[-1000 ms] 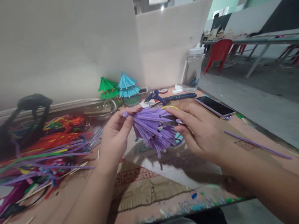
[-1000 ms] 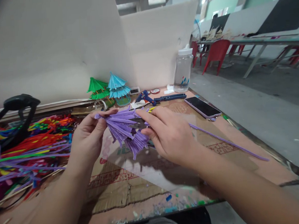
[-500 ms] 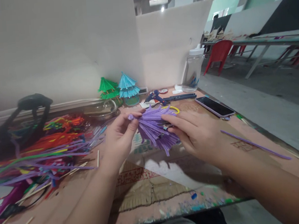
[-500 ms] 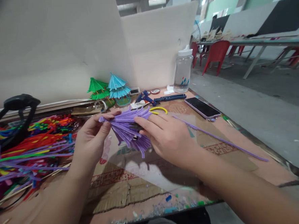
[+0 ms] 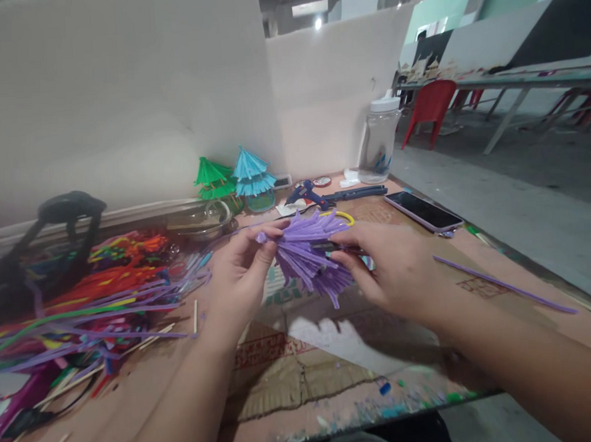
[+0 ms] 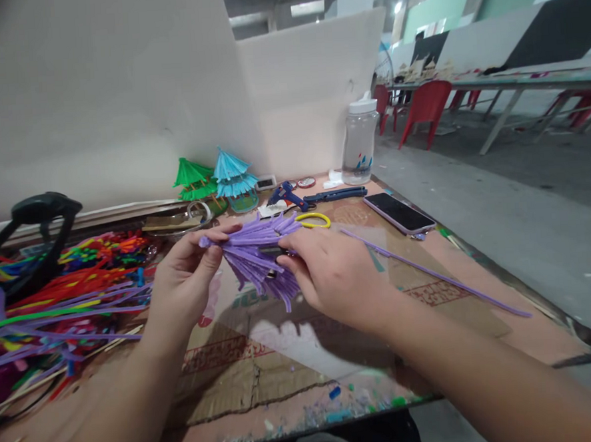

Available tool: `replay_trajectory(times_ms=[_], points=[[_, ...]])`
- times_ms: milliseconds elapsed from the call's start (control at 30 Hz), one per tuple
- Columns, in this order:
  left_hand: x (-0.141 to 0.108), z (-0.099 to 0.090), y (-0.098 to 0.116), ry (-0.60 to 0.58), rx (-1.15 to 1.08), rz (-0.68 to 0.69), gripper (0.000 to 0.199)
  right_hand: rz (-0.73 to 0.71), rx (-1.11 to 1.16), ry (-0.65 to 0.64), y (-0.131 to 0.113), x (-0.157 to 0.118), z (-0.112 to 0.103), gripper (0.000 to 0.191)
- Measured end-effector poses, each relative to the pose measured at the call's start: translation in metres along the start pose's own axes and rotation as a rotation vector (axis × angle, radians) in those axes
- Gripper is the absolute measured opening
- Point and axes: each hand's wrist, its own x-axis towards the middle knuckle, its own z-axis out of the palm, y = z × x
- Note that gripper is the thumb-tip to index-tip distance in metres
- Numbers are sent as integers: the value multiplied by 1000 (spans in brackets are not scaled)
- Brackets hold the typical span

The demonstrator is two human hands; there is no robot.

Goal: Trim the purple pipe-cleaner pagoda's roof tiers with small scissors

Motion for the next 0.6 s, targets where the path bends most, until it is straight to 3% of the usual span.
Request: replay_trajectory(times_ms=[600], points=[[-2,3,2,-5,38,-5,9,10,-2,-9,2,1,-1,12]])
